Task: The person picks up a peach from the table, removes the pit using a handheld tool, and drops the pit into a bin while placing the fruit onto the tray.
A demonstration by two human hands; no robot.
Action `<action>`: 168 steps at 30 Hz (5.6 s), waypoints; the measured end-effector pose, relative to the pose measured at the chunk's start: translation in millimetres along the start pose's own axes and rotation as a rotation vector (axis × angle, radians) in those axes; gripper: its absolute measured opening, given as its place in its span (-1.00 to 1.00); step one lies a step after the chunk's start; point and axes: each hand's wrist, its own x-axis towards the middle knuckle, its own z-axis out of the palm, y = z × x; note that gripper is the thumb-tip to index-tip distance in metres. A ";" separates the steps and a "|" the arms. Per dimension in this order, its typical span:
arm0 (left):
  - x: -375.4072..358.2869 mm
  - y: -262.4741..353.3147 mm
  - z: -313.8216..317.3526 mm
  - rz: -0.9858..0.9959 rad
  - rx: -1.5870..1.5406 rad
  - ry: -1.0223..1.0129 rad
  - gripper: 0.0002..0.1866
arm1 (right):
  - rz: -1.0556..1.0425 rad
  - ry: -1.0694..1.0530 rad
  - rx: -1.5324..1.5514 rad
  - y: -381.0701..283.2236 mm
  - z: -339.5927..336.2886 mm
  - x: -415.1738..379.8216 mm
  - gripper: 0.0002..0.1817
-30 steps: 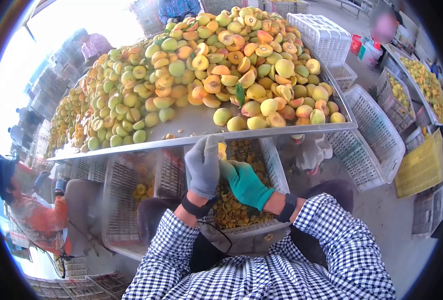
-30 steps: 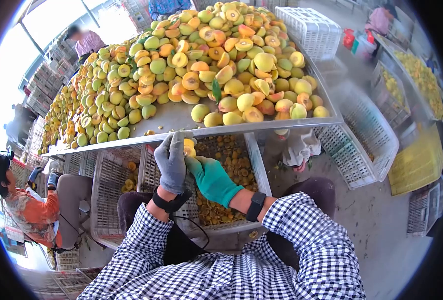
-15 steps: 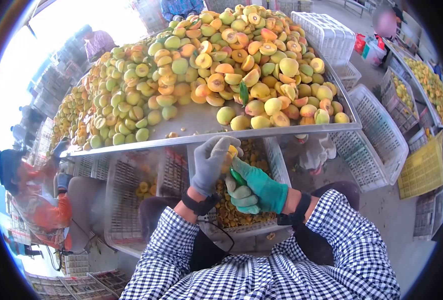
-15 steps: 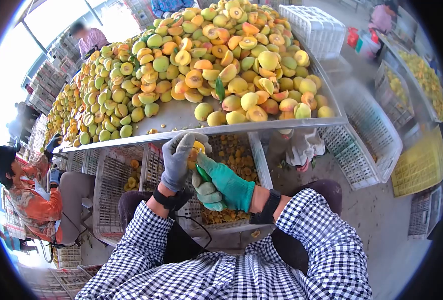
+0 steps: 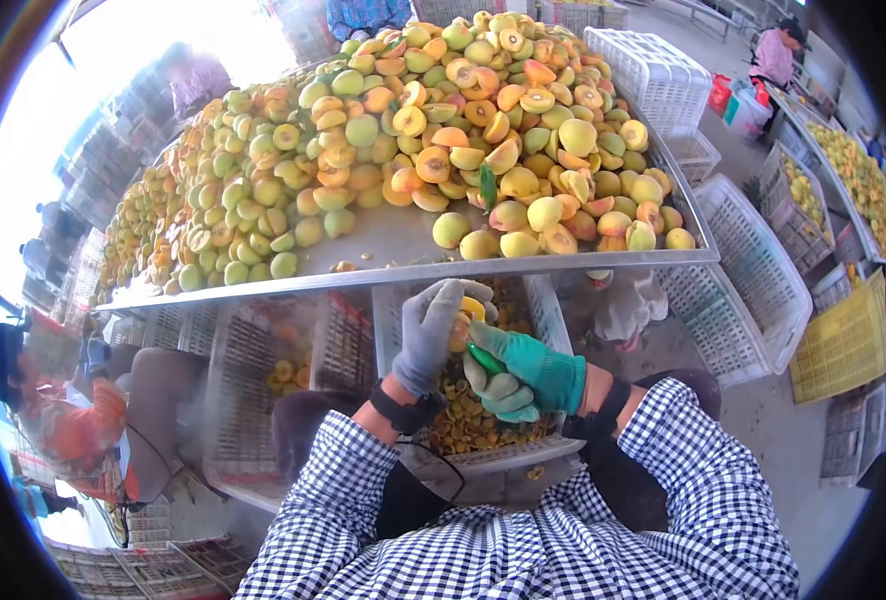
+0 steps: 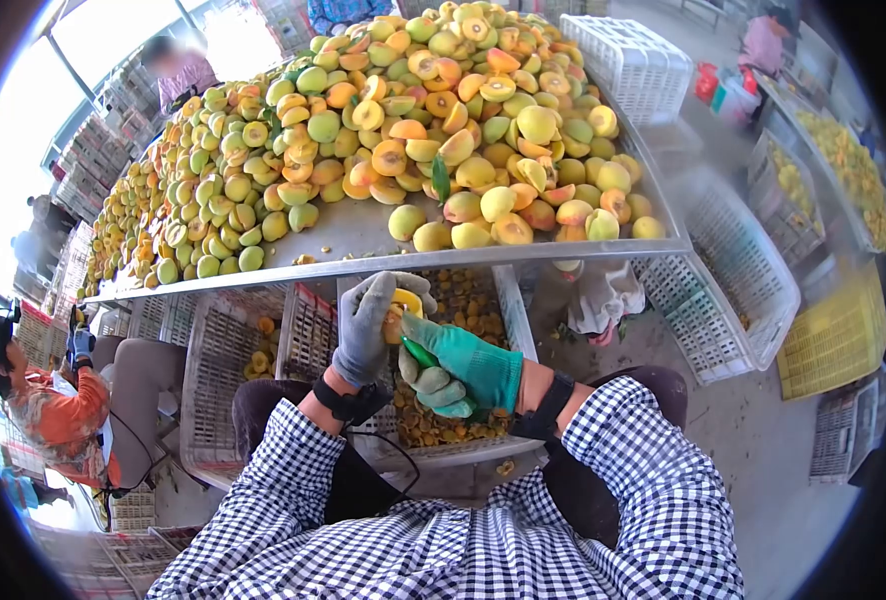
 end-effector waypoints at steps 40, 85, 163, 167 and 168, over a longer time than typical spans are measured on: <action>-18.7 79.2 -79.1 -0.208 1.848 0.742 -0.56 | -0.512 0.673 -1.614 1.3 -22.5 14.0 -0.73; 0.7 -13.5 -12.2 0.050 -0.099 0.315 -0.64 | -0.779 0.712 -1.512 14.5 -27.5 47.5 -0.75; 3.0 -19.2 -5.8 -0.290 0.006 0.037 -0.40 | 0.004 0.338 -0.343 20.3 10.2 18.2 -0.85; -1.3 -24.5 2.5 -0.082 0.116 0.162 -0.42 | 0.117 0.217 -0.091 13.1 11.1 16.9 -0.81; 0.7 -26.8 4.4 -0.001 0.176 0.190 -0.42 | 0.114 0.197 -0.017 14.6 9.0 18.4 -0.81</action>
